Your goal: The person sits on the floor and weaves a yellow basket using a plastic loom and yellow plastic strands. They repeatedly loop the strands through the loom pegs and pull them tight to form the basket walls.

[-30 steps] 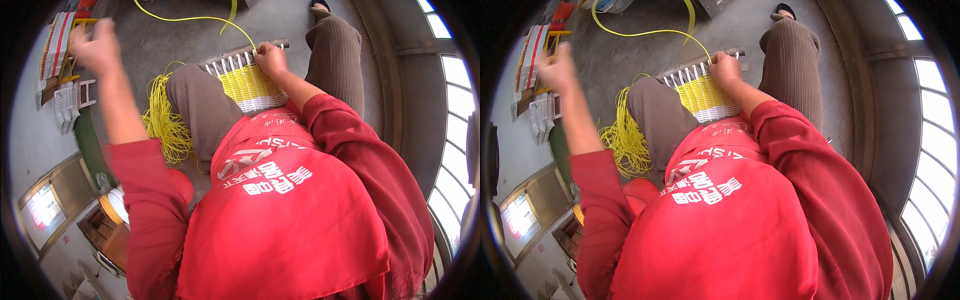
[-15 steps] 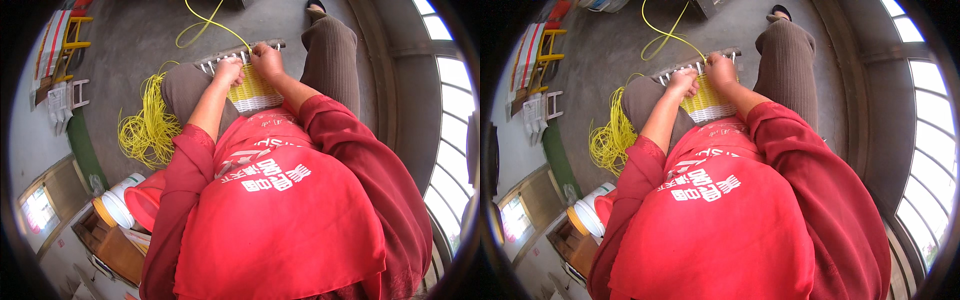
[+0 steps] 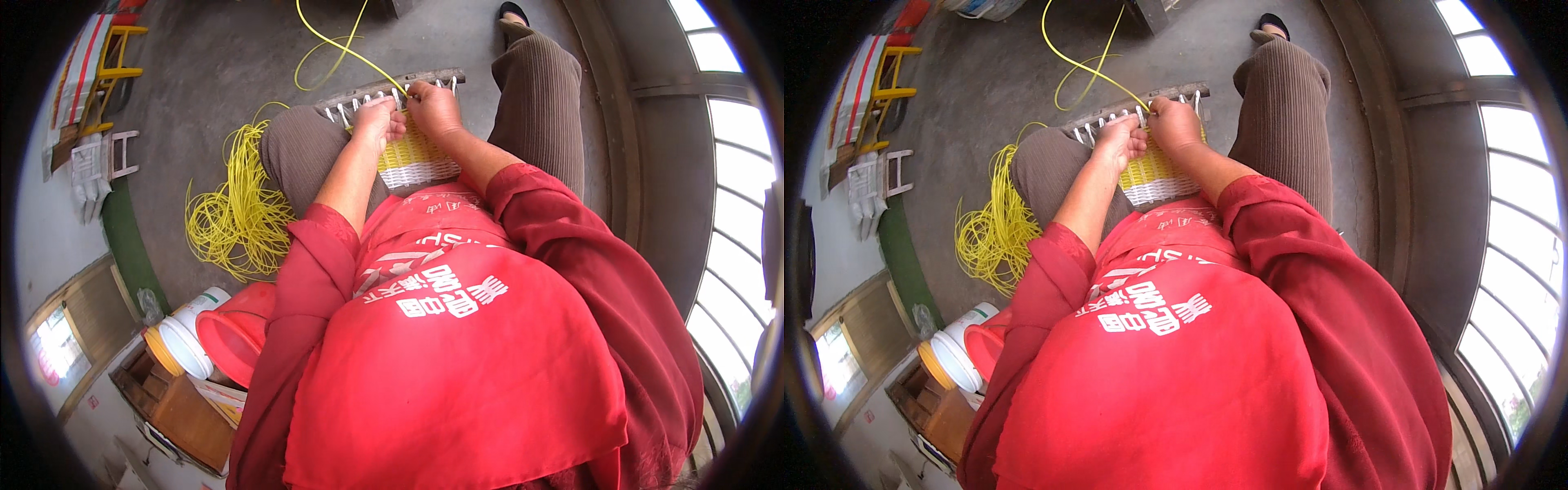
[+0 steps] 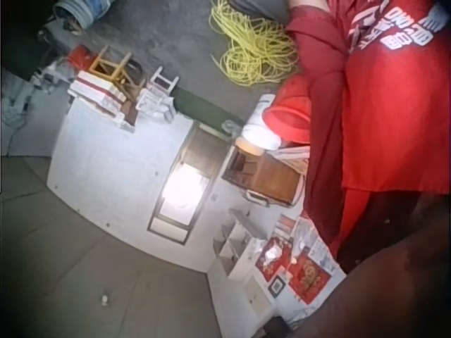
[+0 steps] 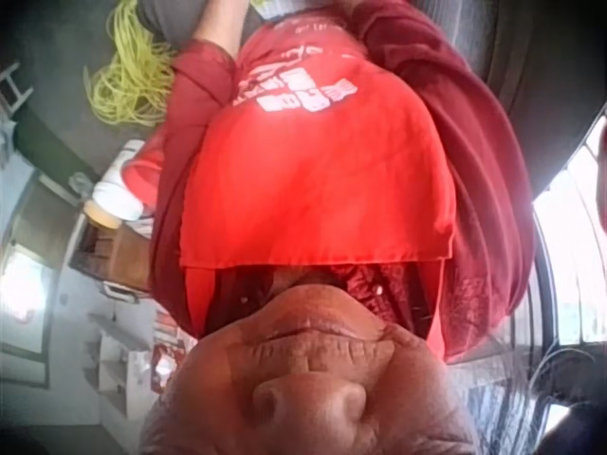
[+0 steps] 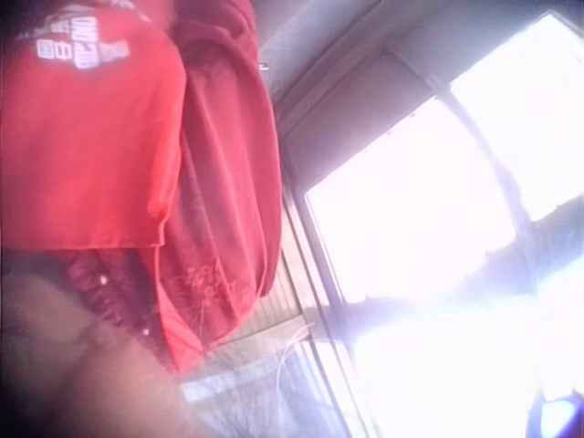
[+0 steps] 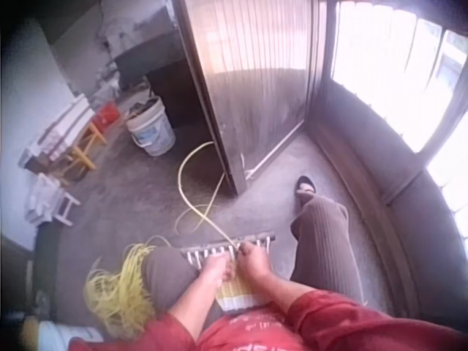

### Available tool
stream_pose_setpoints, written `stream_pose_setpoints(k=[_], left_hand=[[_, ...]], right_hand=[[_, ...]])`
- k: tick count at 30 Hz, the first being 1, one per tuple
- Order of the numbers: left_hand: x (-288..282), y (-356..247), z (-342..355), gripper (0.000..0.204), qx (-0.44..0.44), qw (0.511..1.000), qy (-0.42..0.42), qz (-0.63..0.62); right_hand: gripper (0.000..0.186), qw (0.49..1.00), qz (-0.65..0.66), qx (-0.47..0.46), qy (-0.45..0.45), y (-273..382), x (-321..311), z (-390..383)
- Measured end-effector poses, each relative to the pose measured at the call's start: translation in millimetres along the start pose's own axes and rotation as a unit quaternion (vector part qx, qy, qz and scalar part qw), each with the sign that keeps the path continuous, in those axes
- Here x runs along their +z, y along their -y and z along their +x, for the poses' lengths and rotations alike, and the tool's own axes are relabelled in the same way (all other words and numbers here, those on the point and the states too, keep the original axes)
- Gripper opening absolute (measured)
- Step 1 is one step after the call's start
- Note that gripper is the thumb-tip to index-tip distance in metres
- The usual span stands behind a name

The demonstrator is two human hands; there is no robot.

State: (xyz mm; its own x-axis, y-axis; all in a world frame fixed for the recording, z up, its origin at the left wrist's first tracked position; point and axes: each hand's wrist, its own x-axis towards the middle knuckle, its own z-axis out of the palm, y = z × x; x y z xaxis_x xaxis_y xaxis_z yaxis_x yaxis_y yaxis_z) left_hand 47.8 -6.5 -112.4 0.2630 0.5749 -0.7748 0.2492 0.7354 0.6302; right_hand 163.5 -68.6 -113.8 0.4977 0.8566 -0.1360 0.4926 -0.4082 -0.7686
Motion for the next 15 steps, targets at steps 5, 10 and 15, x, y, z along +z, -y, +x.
stream_pose_setpoints(k=[5, 10, 15], left_hand=[[-4.1, 0.0, 7.7, 0.014, -0.034, 0.994, 0.022, -0.103], [-9.2, 7.2, 12.4, 0.011, -0.023, 0.989, 0.062, -0.131], [-15.8, 14.1, 13.3, 0.013, 0.023, 0.982, 0.142, -0.120]], right_hand=[[0.017, 0.997, -0.055, -0.013, 0.059, -3.2, 2.4, 5.5], [0.021, 0.977, -0.142, -0.041, 0.156, 4.5, -4.3, 7.2], [0.032, 0.966, -0.134, 0.000, 0.221, 9.3, -8.9, 11.5]])
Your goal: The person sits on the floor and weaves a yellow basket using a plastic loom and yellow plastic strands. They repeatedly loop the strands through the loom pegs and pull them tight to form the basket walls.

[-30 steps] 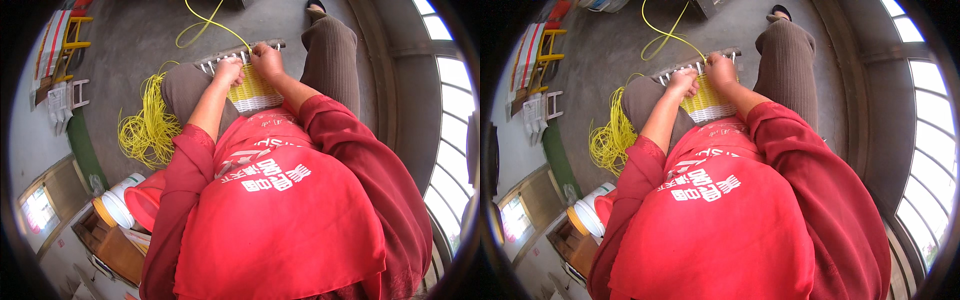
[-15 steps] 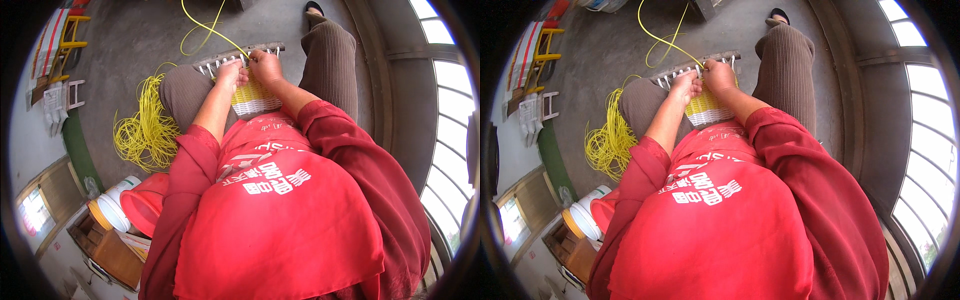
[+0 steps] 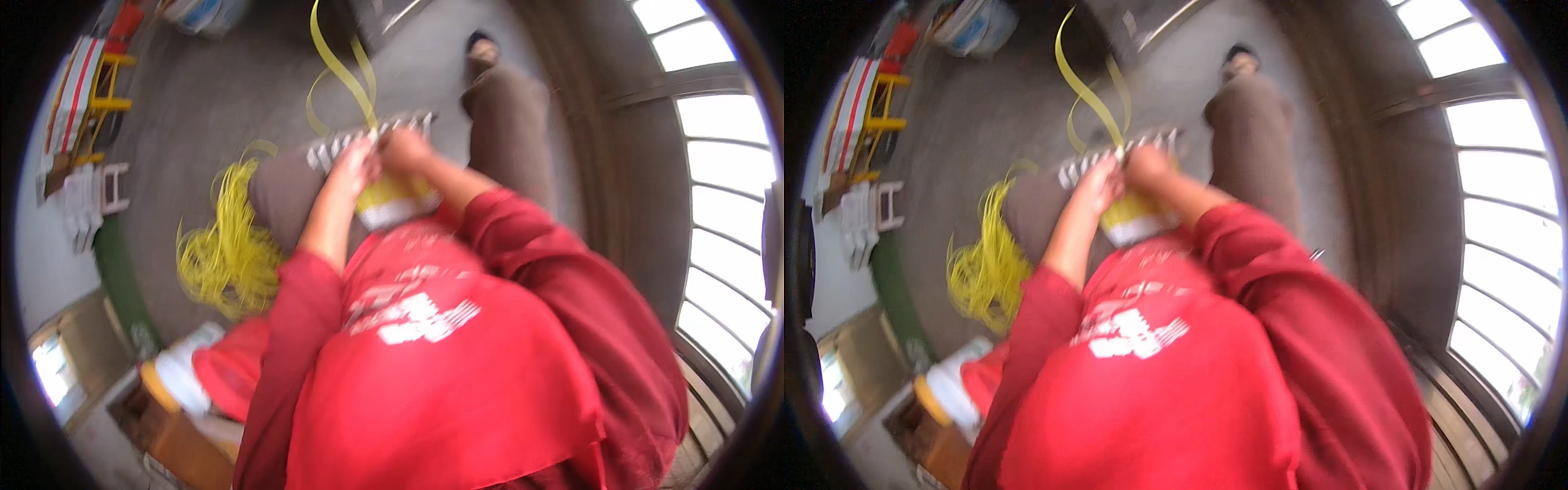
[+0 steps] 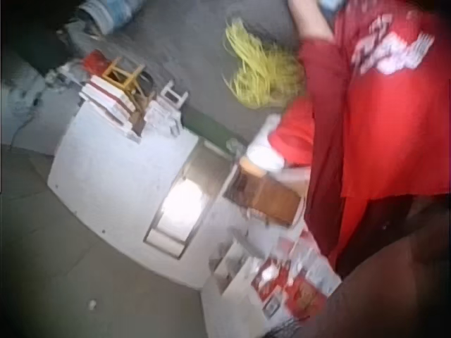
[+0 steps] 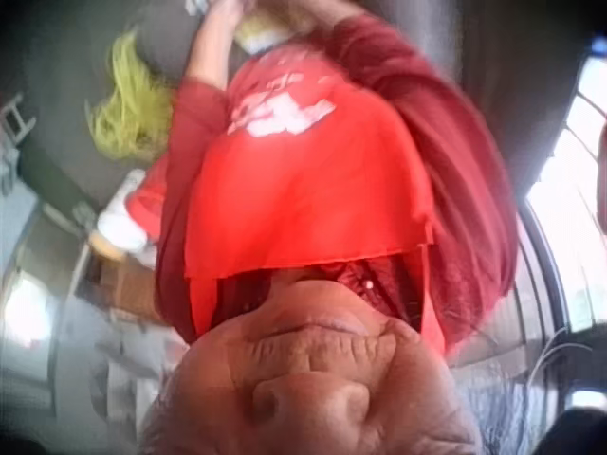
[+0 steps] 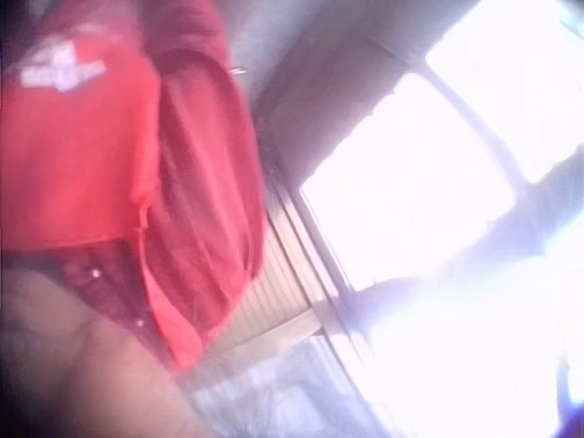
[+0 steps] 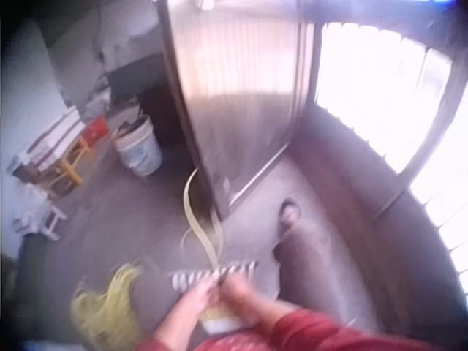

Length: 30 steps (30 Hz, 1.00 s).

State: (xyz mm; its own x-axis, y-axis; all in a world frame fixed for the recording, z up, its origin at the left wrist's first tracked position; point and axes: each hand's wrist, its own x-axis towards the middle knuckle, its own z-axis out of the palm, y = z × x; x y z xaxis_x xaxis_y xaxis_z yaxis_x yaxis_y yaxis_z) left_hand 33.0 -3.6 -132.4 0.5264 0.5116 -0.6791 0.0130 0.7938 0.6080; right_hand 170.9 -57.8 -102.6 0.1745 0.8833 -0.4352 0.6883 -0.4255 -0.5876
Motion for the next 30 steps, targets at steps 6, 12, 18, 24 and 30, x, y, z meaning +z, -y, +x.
stream_pose_setpoints(k=[6, 12, 18, 24, 30], left_hand=[[19.3, -21.3, -17.5, 0.012, -0.025, 0.971, -0.014, 0.237], [30.2, -59.3, -18.1, 0.029, 0.002, 0.678, 0.007, 0.735], [42.9, -65.2, -23.5, 0.020, 0.138, 0.480, -0.006, 0.866], [44.4, -54.0, -16.7, 0.021, 0.185, 0.398, 0.007, 0.899], [25.1, -23.5, -22.7, 0.020, 0.345, 0.308, -0.027, 0.886]], right_hand=[[0.023, 0.999, 0.041, 0.018, -0.021, -1.4, 15.2, 2.9], [0.019, 0.995, 0.044, 0.013, -0.084, -6.3, 22.5, 4.0], [0.017, 0.991, 0.049, 0.009, -0.127, -5.0, 26.9, -0.6], [0.017, 0.983, 0.087, -0.034, -0.156, -6.5, 27.2, -9.4], [0.016, 0.956, 0.154, -0.119, -0.218, -7.1, 30.0, -18.6]])
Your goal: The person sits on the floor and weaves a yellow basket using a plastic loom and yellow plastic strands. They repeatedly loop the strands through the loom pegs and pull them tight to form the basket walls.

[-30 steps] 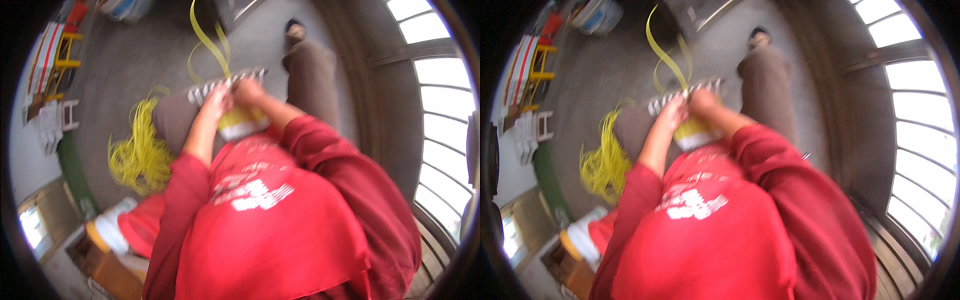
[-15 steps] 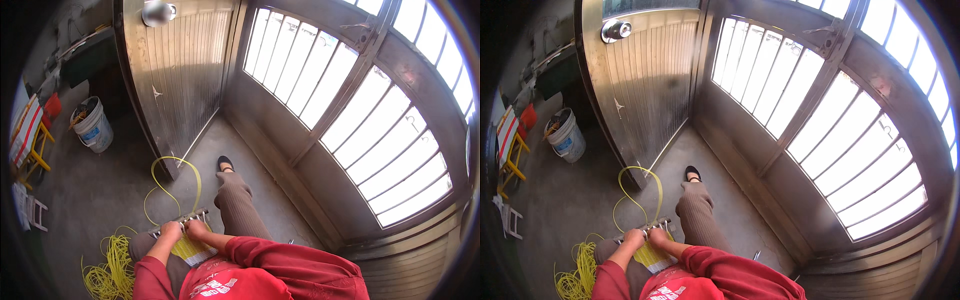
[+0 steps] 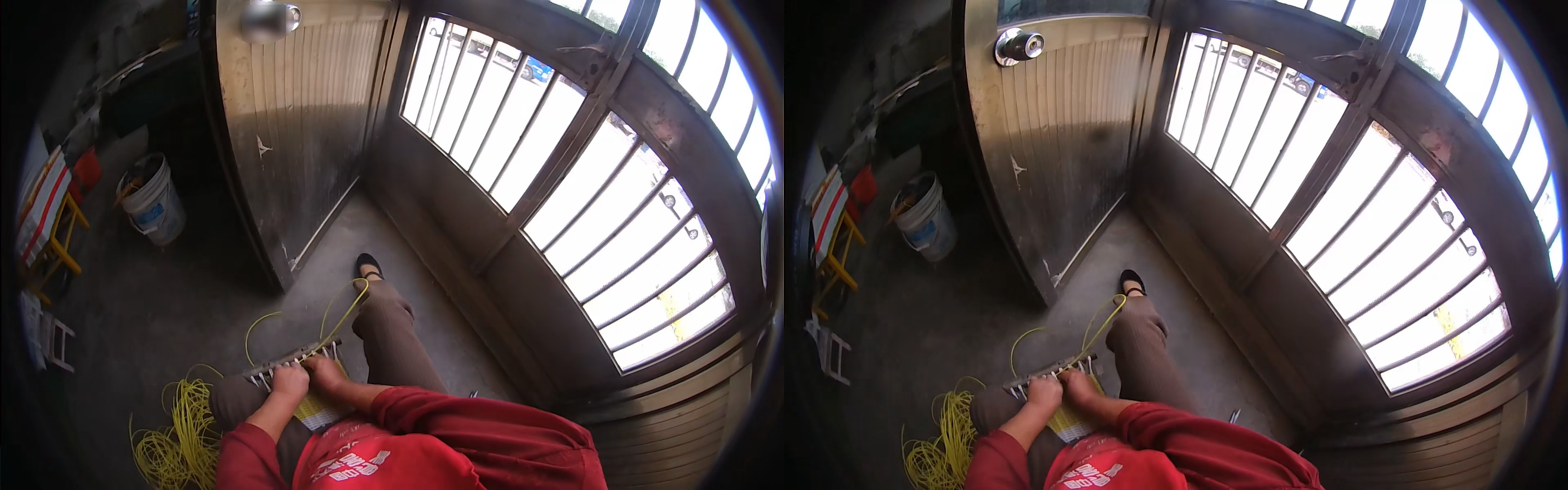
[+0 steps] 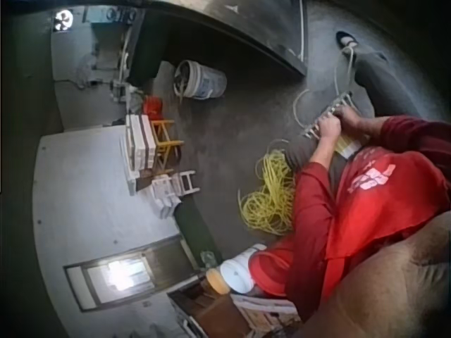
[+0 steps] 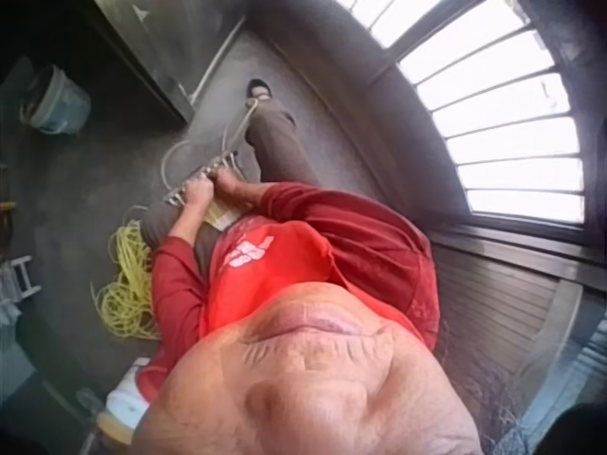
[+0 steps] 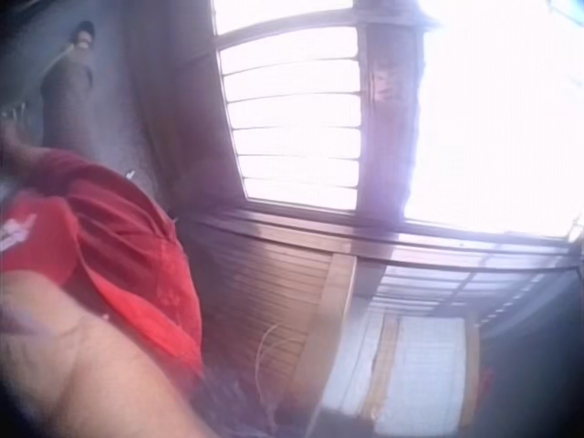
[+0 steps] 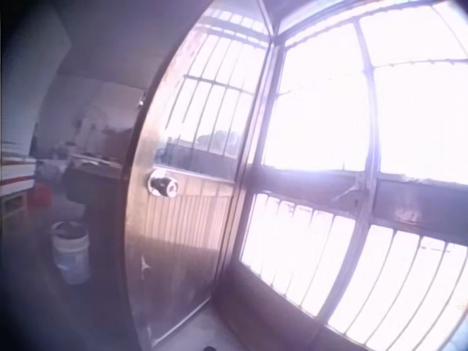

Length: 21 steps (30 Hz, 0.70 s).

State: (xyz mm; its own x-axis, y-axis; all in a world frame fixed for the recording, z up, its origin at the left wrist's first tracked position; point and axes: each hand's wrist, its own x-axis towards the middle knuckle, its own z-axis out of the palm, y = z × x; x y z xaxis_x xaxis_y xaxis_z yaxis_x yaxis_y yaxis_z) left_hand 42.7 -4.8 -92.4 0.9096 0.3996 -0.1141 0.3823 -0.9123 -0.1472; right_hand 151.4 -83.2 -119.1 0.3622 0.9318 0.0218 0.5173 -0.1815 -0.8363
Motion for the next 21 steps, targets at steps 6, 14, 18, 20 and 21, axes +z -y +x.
stream_pose_setpoints(k=[6, 14, 18, 20, 21], left_hand=[[0.6, -0.4, -8.8, 0.016, -0.055, 0.998, -0.024, -0.010], [6.2, 10.9, -1.5, 0.013, -0.159, 0.956, -0.055, -0.241], [-6.0, 1.1, -2.1, 0.016, -0.274, 0.904, -0.013, -0.329], [4.8, -0.6, -3.3, 0.019, -0.305, 0.868, -0.018, -0.391], [9.3, 0.1, -4.3, 0.020, -0.320, 0.849, -0.021, -0.420]], right_hand=[[0.015, 0.999, -0.035, 0.004, 0.000, -16.6, 8.6, 3.4], [0.016, 0.997, -0.068, -0.002, 0.038, -12.4, 7.0, 6.6], [0.017, 0.997, -0.069, 0.007, 0.027, -6.4, 4.9, 7.8], [0.017, 0.991, -0.113, 0.022, 0.061, -7.3, 6.0, 10.9], [0.017, 0.987, -0.134, 0.028, 0.078, -6.9, 7.6, 11.5]])
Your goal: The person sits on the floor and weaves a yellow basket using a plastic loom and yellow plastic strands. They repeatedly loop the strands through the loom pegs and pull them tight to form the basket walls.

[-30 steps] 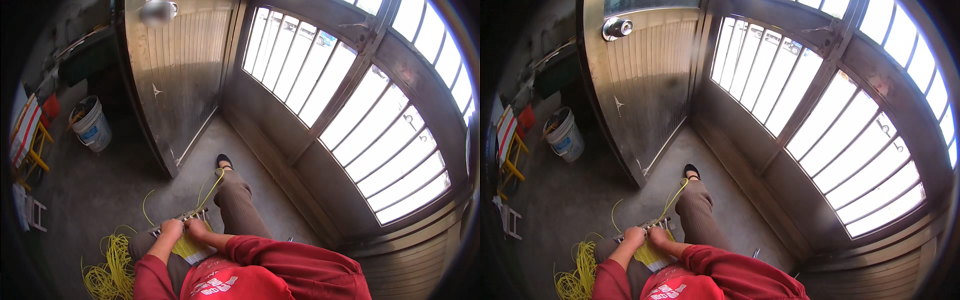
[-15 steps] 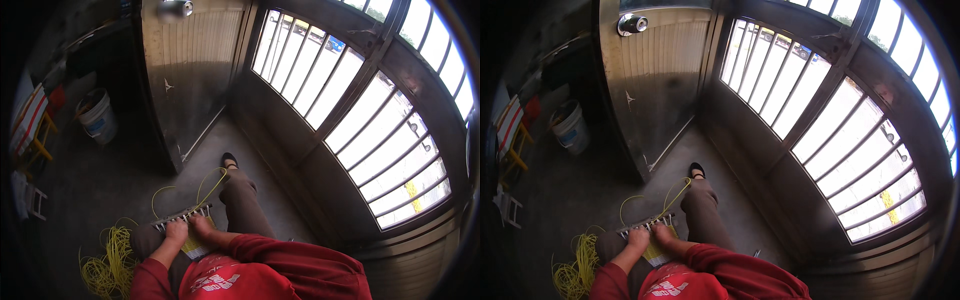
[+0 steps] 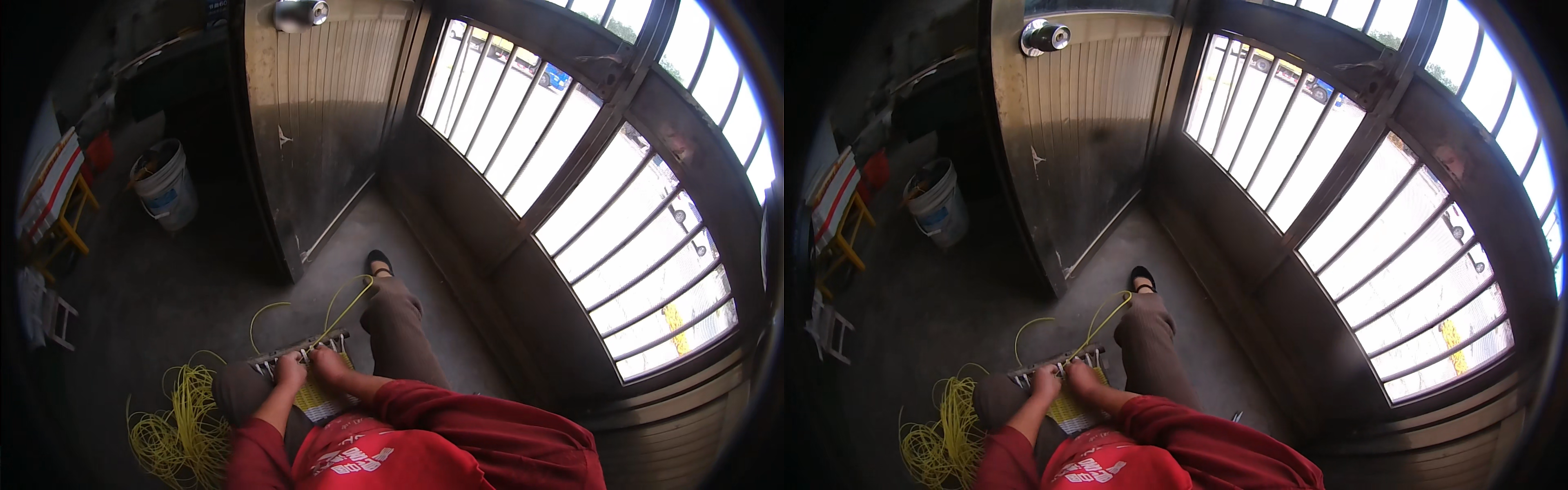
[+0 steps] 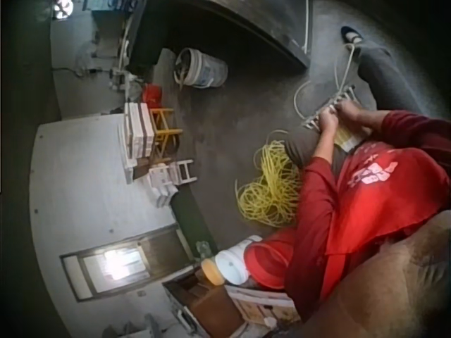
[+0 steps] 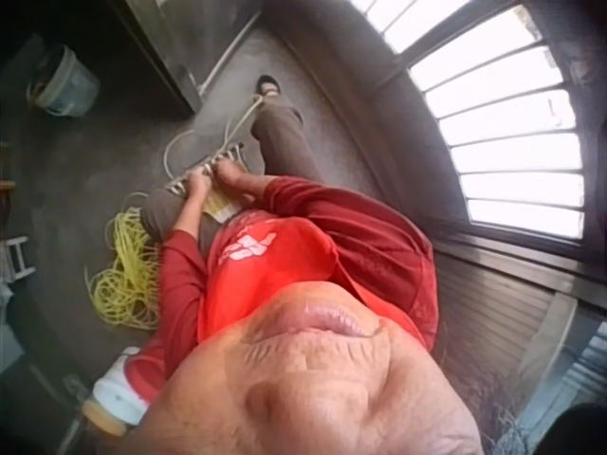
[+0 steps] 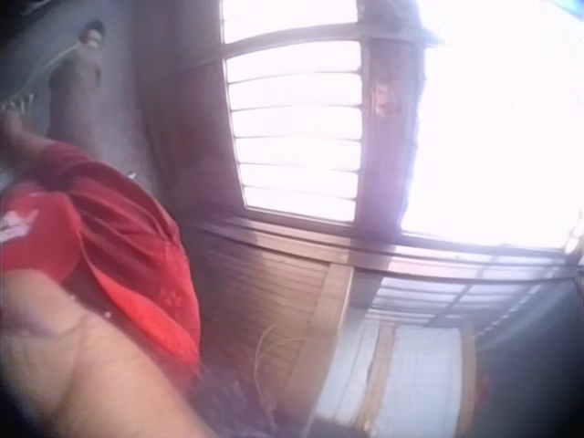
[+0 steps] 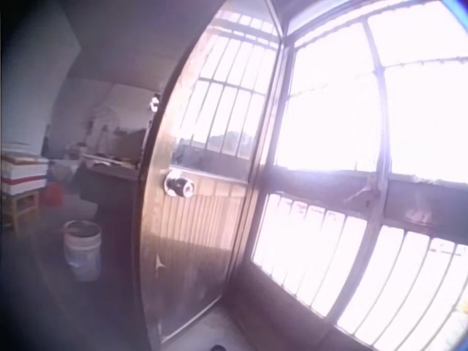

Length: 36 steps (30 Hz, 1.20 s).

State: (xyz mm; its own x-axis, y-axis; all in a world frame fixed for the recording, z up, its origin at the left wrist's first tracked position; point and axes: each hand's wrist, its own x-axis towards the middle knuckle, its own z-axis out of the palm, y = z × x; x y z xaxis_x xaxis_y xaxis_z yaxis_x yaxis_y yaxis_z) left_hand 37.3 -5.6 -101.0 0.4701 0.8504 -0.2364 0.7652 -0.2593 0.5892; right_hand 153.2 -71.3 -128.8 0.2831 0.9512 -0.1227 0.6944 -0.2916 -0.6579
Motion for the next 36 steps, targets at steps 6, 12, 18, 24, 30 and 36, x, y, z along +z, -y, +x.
stream_pose_setpoints(k=[6, 12, 18, 24, 30, 36], left_hand=[[3.3, -2.2, 7.8, 0.016, 0.057, 0.998, -0.035, -0.012], [12.7, 7.8, -2.9, 0.012, 0.114, 0.991, -0.061, -0.040], [10.3, -6.7, -5.0, 0.020, -0.248, 0.839, 0.097, -0.474], [10.4, 12.2, 11.5, 0.025, -0.257, 0.842, 0.157, -0.448], [-1.3, -1.4, 11.7, 0.025, -0.164, 0.930, 0.201, -0.260], [-0.3, 6.3, 26.2, 0.021, -0.114, 0.957, 0.227, -0.139]], right_hand=[[0.018, 0.999, 0.026, 0.010, 0.023, -29.1, 29.5, 21.1], [0.021, 0.995, -0.050, 0.013, 0.087, -7.7, 8.2, 19.2], [0.030, 0.997, -0.027, 0.039, 0.060, 3.5, -7.2, 10.9], [0.025, 0.999, -0.009, 0.021, 0.028, 4.0, -3.4, 5.9], [0.022, 0.998, -0.035, 0.035, 0.040, 8.9, -9.5, 2.8], [0.016, 1.000, -0.004, 0.020, 0.021, -5.6, 3.5, 8.2]])
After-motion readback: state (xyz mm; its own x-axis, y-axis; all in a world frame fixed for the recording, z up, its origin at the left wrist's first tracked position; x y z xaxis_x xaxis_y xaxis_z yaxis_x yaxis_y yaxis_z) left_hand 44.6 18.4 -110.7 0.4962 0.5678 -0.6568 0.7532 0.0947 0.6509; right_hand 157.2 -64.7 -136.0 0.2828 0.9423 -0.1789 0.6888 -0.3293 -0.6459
